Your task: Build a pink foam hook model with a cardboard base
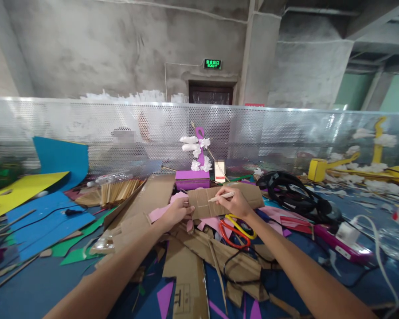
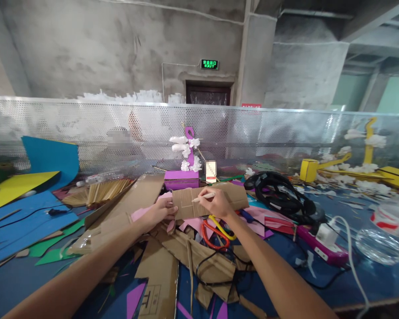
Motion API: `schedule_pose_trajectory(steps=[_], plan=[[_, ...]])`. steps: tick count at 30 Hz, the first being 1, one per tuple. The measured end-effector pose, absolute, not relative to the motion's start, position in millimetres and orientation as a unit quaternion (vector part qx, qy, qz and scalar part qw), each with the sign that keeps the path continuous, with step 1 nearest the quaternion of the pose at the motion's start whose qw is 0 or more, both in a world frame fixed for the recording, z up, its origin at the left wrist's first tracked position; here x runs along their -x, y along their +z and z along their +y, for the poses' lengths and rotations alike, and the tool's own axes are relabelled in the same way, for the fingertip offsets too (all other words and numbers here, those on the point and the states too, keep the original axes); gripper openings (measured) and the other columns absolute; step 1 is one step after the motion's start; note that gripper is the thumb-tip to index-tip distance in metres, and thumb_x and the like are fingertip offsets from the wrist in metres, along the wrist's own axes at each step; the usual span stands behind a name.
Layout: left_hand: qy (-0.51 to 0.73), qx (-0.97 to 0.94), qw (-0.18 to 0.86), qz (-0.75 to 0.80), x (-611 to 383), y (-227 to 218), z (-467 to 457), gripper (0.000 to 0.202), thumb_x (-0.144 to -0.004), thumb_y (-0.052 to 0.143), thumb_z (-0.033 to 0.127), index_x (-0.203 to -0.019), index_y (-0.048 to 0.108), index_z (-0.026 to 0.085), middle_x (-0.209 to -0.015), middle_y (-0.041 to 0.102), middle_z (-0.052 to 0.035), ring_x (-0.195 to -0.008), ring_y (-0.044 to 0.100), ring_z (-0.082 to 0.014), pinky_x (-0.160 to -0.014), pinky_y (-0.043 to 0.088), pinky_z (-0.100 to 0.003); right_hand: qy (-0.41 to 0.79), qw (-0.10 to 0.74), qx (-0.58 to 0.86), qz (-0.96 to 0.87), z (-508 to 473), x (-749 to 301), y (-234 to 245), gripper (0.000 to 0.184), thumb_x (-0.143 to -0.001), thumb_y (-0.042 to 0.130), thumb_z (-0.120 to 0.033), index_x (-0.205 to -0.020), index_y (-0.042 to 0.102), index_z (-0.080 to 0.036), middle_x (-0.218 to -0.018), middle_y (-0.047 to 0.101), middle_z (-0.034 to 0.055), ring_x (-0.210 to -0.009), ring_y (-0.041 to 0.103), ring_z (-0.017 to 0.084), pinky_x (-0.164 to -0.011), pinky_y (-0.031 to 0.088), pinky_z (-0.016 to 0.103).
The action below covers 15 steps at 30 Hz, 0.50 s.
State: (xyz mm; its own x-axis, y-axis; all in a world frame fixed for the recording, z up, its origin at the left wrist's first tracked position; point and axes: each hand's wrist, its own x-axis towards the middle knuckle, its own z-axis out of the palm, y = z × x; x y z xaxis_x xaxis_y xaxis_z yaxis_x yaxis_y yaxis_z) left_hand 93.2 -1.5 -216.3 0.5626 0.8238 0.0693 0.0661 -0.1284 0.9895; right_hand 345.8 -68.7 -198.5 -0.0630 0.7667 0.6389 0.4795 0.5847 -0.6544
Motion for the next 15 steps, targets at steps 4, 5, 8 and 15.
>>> schedule_pose_trajectory(steps=[4, 5, 8, 15], plan=[[0.331, -0.675, 0.573, 0.327, -93.2, -216.6, -1.4, 0.051, -0.070, 0.084, 0.037, -0.113, 0.067, 0.015, -0.093, 0.075, -0.0085, -0.084, 0.075, -0.0273, -0.080, 0.061, -0.041, 0.122, 0.551, 0.413, -0.715, -68.2, -345.0, -199.2, 0.025, -0.091, 0.061, -0.034, -0.106, 0.075, -0.020, -0.100, 0.080, 0.0084, -0.089, 0.075, 0.023, -0.077, 0.057, 0.032], [0.331, -0.674, 0.573, 0.327, -93.2, -216.6, -1.3, 0.051, -0.070, 0.084, 0.037, -0.113, 0.067, 0.015, -0.092, 0.075, -0.0081, -0.085, 0.075, -0.0274, -0.080, 0.061, -0.041, 0.097, 0.548, 0.418, -0.718, -68.7, -344.0, -199.0, 0.023, -0.091, 0.063, -0.033, -0.104, 0.076, -0.021, -0.102, 0.080, 0.0080, -0.092, 0.074, 0.024, -0.080, 0.057, 0.032], [0.329, -0.674, 0.574, 0.328, -93.2, -216.0, -1.6, 0.050, -0.070, 0.084, 0.036, -0.111, 0.067, 0.014, -0.090, 0.074, -0.0079, -0.085, 0.075, -0.0275, -0.079, 0.061, -0.039, 0.038, 0.553, 0.435, -0.709, -69.4, -340.9, -198.5, 0.015, -0.089, 0.066, -0.030, -0.095, 0.076, -0.021, -0.096, 0.080, 0.0068, -0.087, 0.075, 0.023, -0.078, 0.057, 0.031], [0.331, -0.676, 0.571, 0.329, -93.6, -212.0, -5.7, 0.053, -0.066, 0.087, 0.039, -0.109, 0.068, 0.014, -0.087, 0.074, -0.0066, -0.084, 0.075, -0.0272, -0.077, 0.060, -0.036, 0.001, 0.576, 0.435, -0.692, -63.1, -339.2, -199.8, 0.013, -0.089, 0.067, -0.033, -0.090, 0.073, -0.022, -0.087, 0.079, 0.0042, -0.077, 0.073, 0.021, -0.072, 0.055, 0.028]])
